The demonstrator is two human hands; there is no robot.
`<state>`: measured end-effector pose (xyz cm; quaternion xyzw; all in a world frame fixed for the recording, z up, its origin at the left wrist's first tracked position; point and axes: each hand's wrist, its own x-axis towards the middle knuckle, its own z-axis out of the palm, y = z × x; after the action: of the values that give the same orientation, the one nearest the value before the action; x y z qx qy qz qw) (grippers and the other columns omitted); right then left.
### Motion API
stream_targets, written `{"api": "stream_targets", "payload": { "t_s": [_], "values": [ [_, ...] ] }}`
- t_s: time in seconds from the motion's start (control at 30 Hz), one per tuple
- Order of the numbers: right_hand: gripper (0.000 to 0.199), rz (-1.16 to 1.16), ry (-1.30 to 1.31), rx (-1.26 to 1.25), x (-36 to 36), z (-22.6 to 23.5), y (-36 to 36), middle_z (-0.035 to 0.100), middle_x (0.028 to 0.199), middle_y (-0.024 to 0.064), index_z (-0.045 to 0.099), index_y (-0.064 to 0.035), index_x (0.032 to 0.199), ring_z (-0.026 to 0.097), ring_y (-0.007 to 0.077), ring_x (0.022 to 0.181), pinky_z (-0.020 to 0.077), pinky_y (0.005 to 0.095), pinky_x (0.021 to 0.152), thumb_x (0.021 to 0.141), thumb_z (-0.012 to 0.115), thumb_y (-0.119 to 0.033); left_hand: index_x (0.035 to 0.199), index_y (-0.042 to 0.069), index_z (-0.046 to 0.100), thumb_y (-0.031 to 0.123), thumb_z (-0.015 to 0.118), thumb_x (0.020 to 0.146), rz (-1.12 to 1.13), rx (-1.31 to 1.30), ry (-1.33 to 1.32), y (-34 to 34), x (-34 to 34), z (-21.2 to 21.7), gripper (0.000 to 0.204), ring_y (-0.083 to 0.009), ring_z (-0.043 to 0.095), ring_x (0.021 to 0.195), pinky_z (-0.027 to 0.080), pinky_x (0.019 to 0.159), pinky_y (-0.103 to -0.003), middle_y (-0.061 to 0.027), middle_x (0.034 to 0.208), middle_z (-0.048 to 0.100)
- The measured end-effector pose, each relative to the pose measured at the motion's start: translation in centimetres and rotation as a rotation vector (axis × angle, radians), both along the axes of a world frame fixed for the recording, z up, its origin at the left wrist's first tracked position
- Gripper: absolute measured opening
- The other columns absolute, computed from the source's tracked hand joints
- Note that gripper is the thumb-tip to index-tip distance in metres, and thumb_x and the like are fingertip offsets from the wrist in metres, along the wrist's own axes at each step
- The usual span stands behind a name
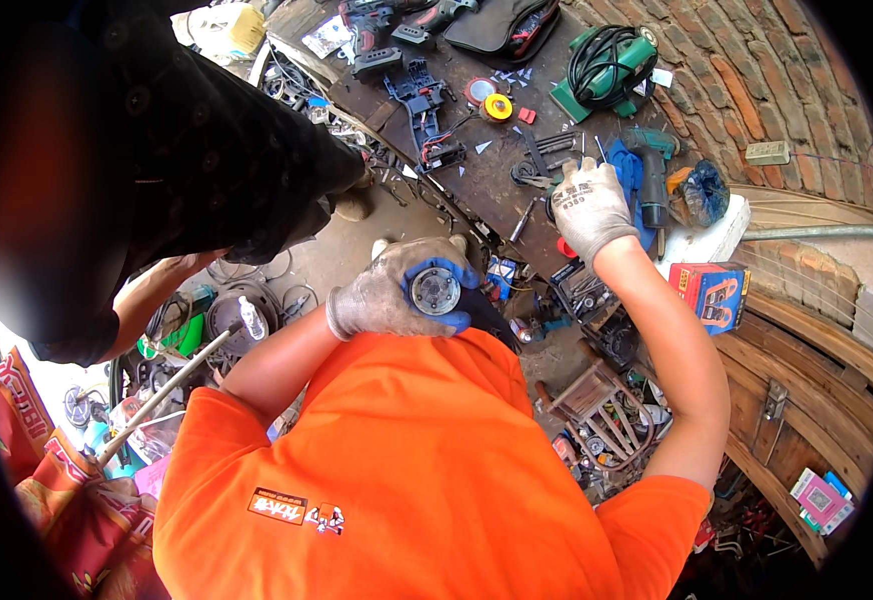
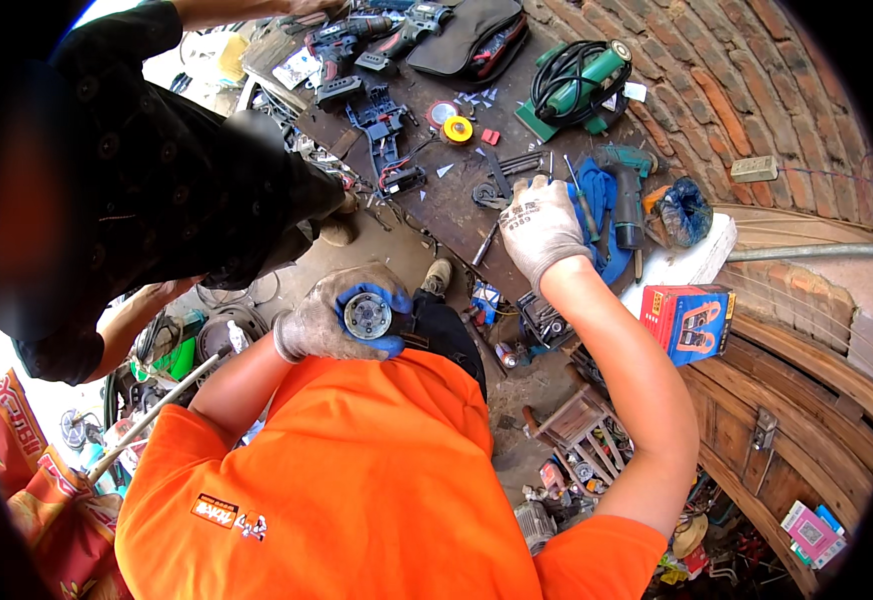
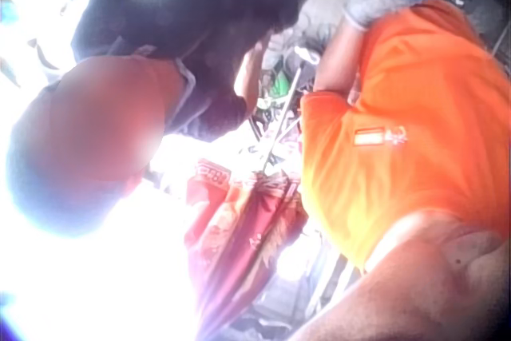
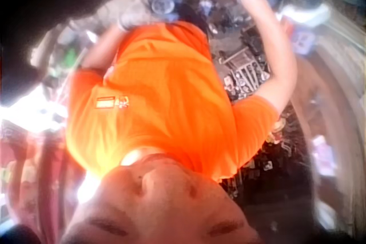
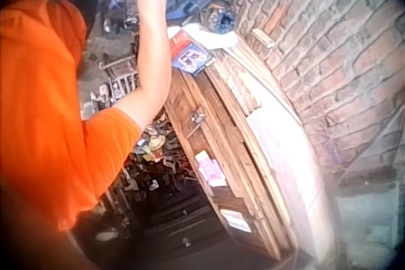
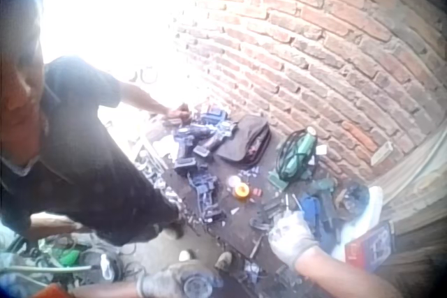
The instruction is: The person sits on the floor and disassembles a small electric motor by hand, removing the outer casing and internal components. They use pliers to extract a small metal ring from the motor housing and place the disassembled parts on a nearby workbench.
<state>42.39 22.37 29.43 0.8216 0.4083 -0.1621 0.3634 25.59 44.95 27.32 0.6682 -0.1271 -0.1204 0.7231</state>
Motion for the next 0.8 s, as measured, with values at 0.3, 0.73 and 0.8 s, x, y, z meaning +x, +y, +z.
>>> {"api": "stream_targets", "payload": {
  "t_s": [0.3,0.73,0.8],
  "values": [
    [0.028,0.002,0.004,-0.029,-0.1,0.2,0.6,0.066,0.121,0.0078,0.076,-0.0119,0.113,0.06,0.0247,0.114,0.0445,0.0415,0.087,0.093,0.059,-0.022,0.111,0.005,0.065,0.012,0.092,0.069,0.0,0.006,-0.009,0.1,0.1,-0.4,0.05,-0.0221,0.068,0.098,0.054,0.087,-0.035,-0.0097,0.108,0.068],
    [0.027,-0.379,0.036,0.278,-0.4,2.6,-3.0,0.065,0.121,0.0147,0.077,-0.0074,0.097,0.062,0.0306,0.109,0.0509,0.0425,0.086,0.079,0.072,-0.027,0.117,0.01,0.067,0.018,0.09,0.068,0.121,0.162,0.174,-1.5,3.4,-3.4,0.054,-0.0239,0.062,0.108,0.05,0.096,-0.035,-0.0085,0.121,0.058],
    [0.035,-0.564,0.025,0.576,-1.5,1.2,-5.2,0.061,0.118,0.0272,0.069,0.0015,0.101,0.063,0.0404,0.109,0.0542,0.0506,0.09,0.086,0.066,-0.03,0.116,0.011,0.069,0.023,0.09,0.068,0.176,0.226,0.041,-2.5,5.0,-6.0,0.054,-0.0248,0.06,0.111,0.048,0.098,-0.037,-0.0088,0.114,0.06]
  ]
}}
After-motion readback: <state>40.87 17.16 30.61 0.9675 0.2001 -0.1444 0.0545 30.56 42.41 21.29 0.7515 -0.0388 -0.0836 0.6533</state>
